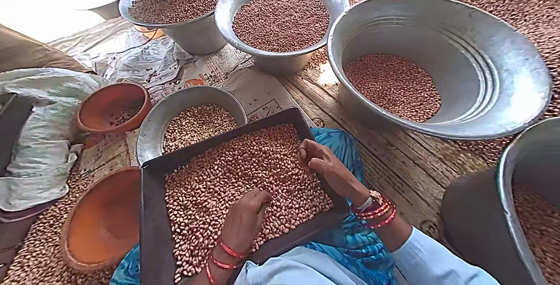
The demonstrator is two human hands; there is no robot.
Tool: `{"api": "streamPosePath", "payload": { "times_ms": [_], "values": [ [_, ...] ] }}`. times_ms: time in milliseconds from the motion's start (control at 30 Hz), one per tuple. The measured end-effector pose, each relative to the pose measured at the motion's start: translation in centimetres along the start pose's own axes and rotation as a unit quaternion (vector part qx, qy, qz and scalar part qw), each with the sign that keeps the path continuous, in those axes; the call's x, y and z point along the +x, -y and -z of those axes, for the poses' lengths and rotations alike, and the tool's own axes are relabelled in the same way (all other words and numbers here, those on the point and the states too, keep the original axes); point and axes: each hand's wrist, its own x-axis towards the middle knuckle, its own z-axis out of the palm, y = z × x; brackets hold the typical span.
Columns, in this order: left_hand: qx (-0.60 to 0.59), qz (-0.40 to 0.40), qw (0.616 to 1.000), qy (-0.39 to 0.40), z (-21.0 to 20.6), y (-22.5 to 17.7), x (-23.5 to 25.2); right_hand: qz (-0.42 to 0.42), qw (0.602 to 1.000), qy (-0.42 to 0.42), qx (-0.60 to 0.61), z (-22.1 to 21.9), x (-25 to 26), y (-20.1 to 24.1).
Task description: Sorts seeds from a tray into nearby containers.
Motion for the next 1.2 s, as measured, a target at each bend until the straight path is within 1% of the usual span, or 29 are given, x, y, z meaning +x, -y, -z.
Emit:
{"api": "streamPosePath", "payload": {
  "times_ms": [33,67,100,167,200,267,300,367,433,533,700,833,900,933,967,1033,1067,1100,1133,1167,1200],
  "values": [
    [0.013,-0.003,1.0,0.005,-0.2,0.0,0.0,-0.019,0.999,-0.005,-0.044,0.0,-0.3,0.2],
    [0.024,-0.005,1.0,0.011,-0.4,0.0,-0.1,-0.037,0.993,-0.009,-0.115,0.0,-0.6,0.5],
    [0.028,-0.005,0.999,0.019,-0.6,0.0,-0.1,-0.045,0.977,-0.003,-0.207,-0.1,-0.9,0.7],
    [0.022,-0.002,0.999,0.039,-0.7,0.0,-0.1,-0.041,0.92,0.043,-0.388,-0.4,-1.8,1.0],
    [0.01,0.003,0.998,0.055,-0.5,0.0,-0.1,-0.054,0.888,0.082,-0.45,-0.8,-2.2,1.2],
    [-0.028,0.033,0.995,0.093,0.5,0.2,0.1,-0.074,0.838,0.142,-0.522,-1.6,-3.1,0.7],
    [-0.045,0.046,0.994,0.088,1.0,0.6,0.2,-0.082,0.819,0.159,-0.545,-2.0,-3.4,0.4],
    [-0.038,0.063,0.997,0.033,1.9,1.8,0.5,-0.099,0.788,0.181,-0.58,-2.6,-3.9,-0.4],
    [-0.004,0.076,0.997,-0.015,2.9,2.5,0.8,-0.106,0.769,0.185,-0.603,-2.9,-3.9,-1.2],
    [0.017,0.062,0.998,-0.025,3.1,2.6,0.8,-0.102,0.765,0.19,-0.607,-3.0,-3.6,-1.7],
    [0.062,0.013,0.998,-0.022,0.5,1.9,0.8,-0.142,0.758,0.202,-0.604,-3.1,-3.2,-1.2],
    [0.069,0.028,0.997,0.015,0.1,1.6,0.9,-0.166,0.744,0.209,-0.613,-3.8,-2.9,-0.1],
    [-0.003,0.073,0.996,0.057,1.0,1.6,1.0,-0.156,0.742,0.213,-0.616,-4.7,-2.6,1.0],
    [-0.07,0.104,0.989,0.082,1.5,1.8,1.0,-0.14,0.748,0.214,-0.613,-5.2,-2.4,1.4],
    [-0.153,0.14,0.97,0.123,2.1,1.8,1.0,-0.111,0.758,0.21,-0.607,-5.9,-2.4,1.8],
    [-0.312,0.182,0.907,0.219,2.9,1.5,0.7,-0.027,0.785,0.198,-0.586,-7.3,-2.5,2.0],
    [-0.359,0.194,0.875,0.26,3.1,1.2,0.5,0.015,0.804,0.195,-0.562,-8.1,-2.6,1.9],
    [-0.376,0.205,0.857,0.287,3.2,0.8,0.3,0.046,0.819,0.199,-0.537,-9.0,-2.6,1.9],
    [-0.372,0.216,0.847,0.311,3.5,0.4,0.2,0.076,0.827,0.199,-0.52,-9.7,-2.5,1.6],
    [-0.361,0.22,0.848,0.32,3.7,0.3,0.3,0.103,0.832,0.192,-0.51,-10.1,-2.4,1.3],
    [-0.346,0.223,0.853,0.32,3.9,0.5,0.4,0.111,0.835,0.189,-0.505,-10.3,-2.3,1.0]
  ]
}}
